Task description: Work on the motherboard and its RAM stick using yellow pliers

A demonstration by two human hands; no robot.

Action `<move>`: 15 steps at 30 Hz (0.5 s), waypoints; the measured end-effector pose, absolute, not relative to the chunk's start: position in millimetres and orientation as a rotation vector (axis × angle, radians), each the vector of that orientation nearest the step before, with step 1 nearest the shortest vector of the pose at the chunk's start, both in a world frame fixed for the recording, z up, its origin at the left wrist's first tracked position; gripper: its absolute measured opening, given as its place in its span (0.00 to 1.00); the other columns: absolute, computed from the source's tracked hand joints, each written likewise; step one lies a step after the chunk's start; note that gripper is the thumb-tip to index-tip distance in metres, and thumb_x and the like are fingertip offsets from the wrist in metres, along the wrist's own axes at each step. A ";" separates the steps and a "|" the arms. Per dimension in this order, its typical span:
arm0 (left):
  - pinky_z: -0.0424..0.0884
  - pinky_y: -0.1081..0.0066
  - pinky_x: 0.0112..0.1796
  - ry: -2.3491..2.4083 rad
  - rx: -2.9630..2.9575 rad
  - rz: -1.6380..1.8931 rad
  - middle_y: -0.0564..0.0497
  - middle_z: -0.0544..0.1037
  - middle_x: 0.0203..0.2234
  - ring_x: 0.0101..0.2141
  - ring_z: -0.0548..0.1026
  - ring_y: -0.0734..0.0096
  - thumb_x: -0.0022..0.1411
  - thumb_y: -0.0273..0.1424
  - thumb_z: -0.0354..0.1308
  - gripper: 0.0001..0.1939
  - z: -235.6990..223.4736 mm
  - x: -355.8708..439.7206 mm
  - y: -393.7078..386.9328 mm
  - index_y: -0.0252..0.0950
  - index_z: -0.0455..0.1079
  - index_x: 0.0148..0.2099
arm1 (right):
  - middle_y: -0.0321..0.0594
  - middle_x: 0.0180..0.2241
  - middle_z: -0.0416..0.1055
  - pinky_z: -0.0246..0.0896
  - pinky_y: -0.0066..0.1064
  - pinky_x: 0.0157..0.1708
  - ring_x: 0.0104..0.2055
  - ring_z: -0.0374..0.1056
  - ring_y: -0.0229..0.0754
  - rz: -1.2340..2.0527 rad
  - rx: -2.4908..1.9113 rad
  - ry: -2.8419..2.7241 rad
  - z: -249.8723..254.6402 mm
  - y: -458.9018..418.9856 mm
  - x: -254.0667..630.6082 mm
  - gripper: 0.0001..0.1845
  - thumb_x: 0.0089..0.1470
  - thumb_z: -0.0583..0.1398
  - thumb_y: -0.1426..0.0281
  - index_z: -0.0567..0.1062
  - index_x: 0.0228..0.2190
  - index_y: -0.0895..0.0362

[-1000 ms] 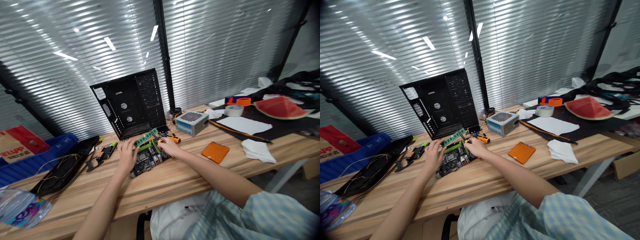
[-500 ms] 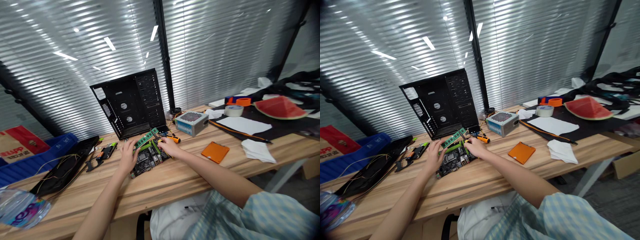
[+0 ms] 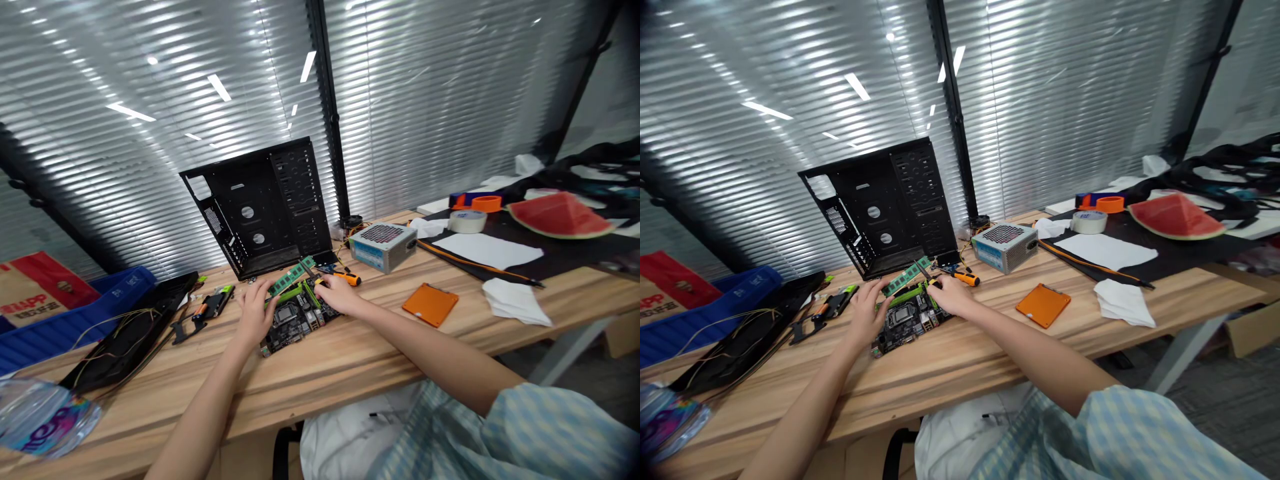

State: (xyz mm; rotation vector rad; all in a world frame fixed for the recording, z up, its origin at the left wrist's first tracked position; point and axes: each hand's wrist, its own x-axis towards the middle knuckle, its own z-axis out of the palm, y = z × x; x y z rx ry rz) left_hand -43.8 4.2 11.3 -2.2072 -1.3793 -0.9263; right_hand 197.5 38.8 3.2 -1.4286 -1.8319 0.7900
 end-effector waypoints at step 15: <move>0.55 0.60 0.49 -1.402 -2.195 -0.876 0.40 0.73 0.49 0.52 0.68 0.57 0.68 0.35 0.48 0.15 14.3 -40.3 -0.8 0.37 0.63 0.55 | 0.39 0.36 0.78 0.61 0.28 0.38 0.39 0.71 0.43 0.749 -1.433 -1.828 4.7 39.6 201.5 0.14 0.46 0.64 0.68 0.78 0.38 0.55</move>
